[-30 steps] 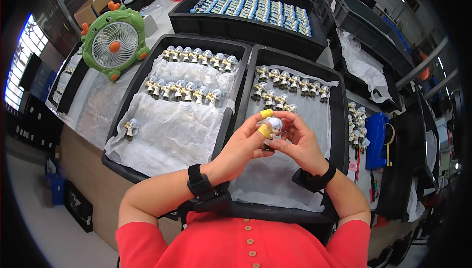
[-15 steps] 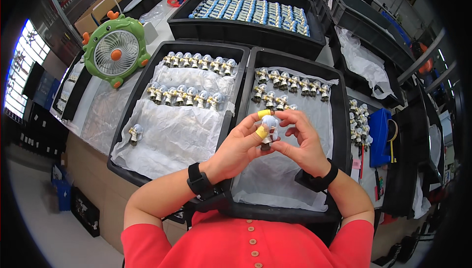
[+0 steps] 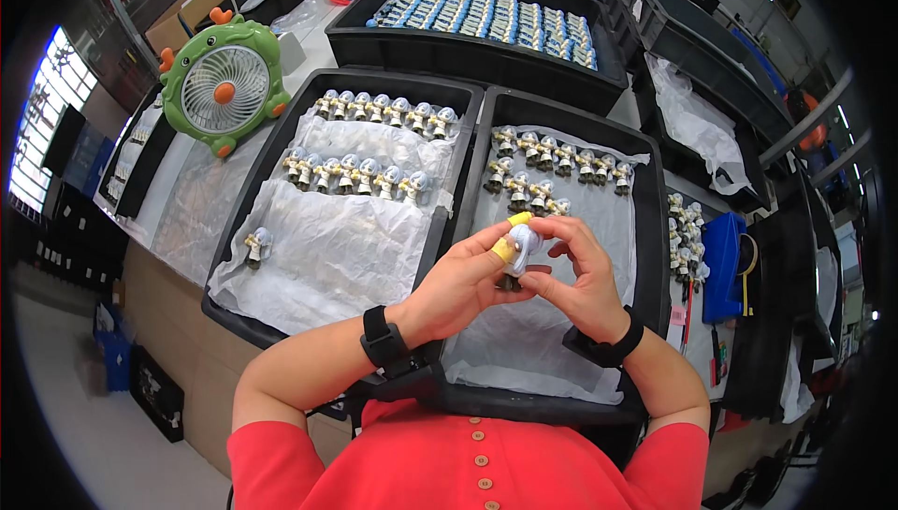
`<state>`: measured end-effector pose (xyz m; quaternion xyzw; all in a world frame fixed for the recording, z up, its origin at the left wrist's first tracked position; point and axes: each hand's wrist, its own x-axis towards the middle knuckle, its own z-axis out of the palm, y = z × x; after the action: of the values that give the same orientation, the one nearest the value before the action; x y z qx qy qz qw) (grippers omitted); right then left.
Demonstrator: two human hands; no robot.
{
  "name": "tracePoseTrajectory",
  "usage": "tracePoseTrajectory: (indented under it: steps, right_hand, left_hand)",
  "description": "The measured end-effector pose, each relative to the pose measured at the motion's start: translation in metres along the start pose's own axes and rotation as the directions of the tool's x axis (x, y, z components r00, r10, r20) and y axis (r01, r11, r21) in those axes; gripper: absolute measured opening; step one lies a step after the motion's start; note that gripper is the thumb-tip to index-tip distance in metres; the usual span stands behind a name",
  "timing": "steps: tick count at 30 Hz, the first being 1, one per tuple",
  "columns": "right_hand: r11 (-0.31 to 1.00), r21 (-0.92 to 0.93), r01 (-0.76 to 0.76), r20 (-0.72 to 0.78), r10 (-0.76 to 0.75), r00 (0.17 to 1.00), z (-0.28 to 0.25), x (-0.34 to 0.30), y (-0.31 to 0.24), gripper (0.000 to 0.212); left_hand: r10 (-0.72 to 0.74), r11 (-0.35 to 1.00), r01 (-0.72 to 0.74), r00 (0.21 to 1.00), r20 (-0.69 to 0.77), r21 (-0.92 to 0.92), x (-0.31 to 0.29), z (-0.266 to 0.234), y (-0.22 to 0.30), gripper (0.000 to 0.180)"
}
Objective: The person assembles small decorative figures by hand, picking up individual units from a tray, attaching a small yellow cap to the top, and placing the finished item into a separate tray. The process is repeated continuously for multiple units.
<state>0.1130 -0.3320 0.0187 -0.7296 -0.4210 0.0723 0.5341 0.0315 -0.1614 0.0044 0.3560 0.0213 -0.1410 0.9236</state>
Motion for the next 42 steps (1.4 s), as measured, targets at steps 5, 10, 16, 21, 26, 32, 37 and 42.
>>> tracePoseTrajectory:
  steps: [5,10,16,21,26,32,37,42]
  right_hand:
    - [0.999,-0.026,0.024,0.000,-0.024,1.000,-0.001,0.000,0.002,0.051]
    - [1.000,0.008,0.022,0.001,-0.022,1.000,0.000,0.000,0.003,0.048]
    - [0.991,0.120,-0.054,-0.016,0.056,0.998,-0.001,0.000,0.009,0.033]
    - [0.978,0.157,-0.137,-0.025,0.142,0.990,0.001,-0.001,0.011,0.030]
    - [0.982,0.131,-0.136,-0.026,0.141,0.990,0.001,0.000,0.007,0.027]
    - [0.976,0.155,-0.156,-0.040,0.164,0.986,0.003,-0.001,0.010,0.025]
    - [0.981,0.131,-0.144,-0.022,0.148,0.989,0.001,0.000,0.008,0.026]
    - [0.982,0.139,-0.125,-0.028,0.130,0.991,0.001,0.000,0.010,0.026]
  left_hand:
    - [-0.005,0.998,0.005,1.000,0.003,-0.057,0.001,-0.002,-0.002,0.044]
    - [-0.008,0.998,0.009,1.000,0.017,-0.059,0.000,-0.001,0.000,0.043]
    - [-0.026,0.993,0.026,1.000,0.007,-0.116,0.000,0.006,0.004,0.041]
    - [-0.039,0.995,0.039,0.999,0.008,-0.094,0.001,0.002,0.001,0.042]
    - [-0.057,0.996,0.057,0.998,0.002,-0.066,0.000,0.002,0.002,0.041]
    - [-0.039,0.997,0.041,0.999,0.029,-0.065,0.002,0.000,0.000,0.041]
    - [-0.034,0.996,0.037,0.998,0.045,-0.082,0.003,-0.004,-0.002,0.042]
    - [-0.039,0.997,0.042,0.998,0.040,-0.070,0.003,-0.003,-0.002,0.043]
